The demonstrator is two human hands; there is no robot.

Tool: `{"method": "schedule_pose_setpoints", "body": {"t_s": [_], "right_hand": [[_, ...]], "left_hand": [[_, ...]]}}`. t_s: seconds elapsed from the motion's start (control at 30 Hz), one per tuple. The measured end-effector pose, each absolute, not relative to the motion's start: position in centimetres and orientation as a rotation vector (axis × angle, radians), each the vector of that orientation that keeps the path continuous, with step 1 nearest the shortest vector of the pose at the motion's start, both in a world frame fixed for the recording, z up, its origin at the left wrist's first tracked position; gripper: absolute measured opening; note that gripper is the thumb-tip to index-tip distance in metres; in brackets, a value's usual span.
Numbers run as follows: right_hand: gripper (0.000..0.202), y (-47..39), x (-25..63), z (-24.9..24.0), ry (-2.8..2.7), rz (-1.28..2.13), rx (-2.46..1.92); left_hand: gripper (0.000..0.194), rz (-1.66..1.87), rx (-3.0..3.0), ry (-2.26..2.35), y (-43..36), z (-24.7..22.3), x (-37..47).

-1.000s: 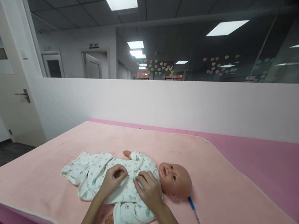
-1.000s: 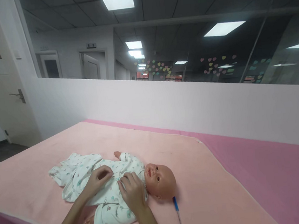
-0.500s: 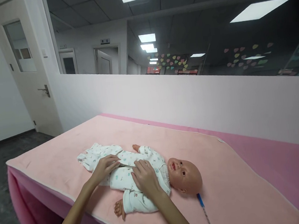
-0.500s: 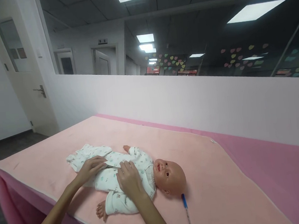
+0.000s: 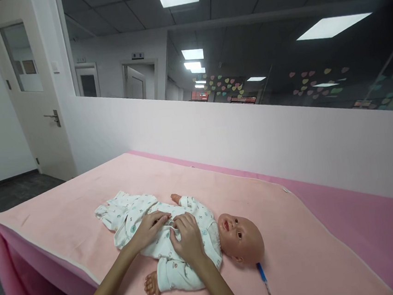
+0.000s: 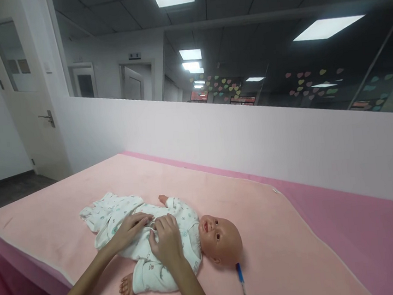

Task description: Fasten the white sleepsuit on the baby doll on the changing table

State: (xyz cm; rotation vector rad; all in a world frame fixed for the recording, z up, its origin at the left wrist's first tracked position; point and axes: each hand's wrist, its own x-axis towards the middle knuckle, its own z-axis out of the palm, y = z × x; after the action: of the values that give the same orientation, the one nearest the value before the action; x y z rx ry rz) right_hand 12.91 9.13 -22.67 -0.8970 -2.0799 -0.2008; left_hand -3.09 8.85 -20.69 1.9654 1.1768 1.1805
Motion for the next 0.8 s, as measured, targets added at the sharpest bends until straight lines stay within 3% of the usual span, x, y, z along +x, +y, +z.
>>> {"method": "schedule_pose_setpoints", "body": {"t_s": [0.37,0.8], "right_hand": [[0.011,9.4,12.9,-23.6,-1.967,-0.265,-0.949],[0.011,9.5,12.9,-23.5,-1.995,-0.170,-0.883]], "left_hand": [[0.025,1.076,1.882,1.093,9.1,-21.7,-3.8],[0.027,1.200,1.824,1.180,9.5,-23.8,-4.1]]}}
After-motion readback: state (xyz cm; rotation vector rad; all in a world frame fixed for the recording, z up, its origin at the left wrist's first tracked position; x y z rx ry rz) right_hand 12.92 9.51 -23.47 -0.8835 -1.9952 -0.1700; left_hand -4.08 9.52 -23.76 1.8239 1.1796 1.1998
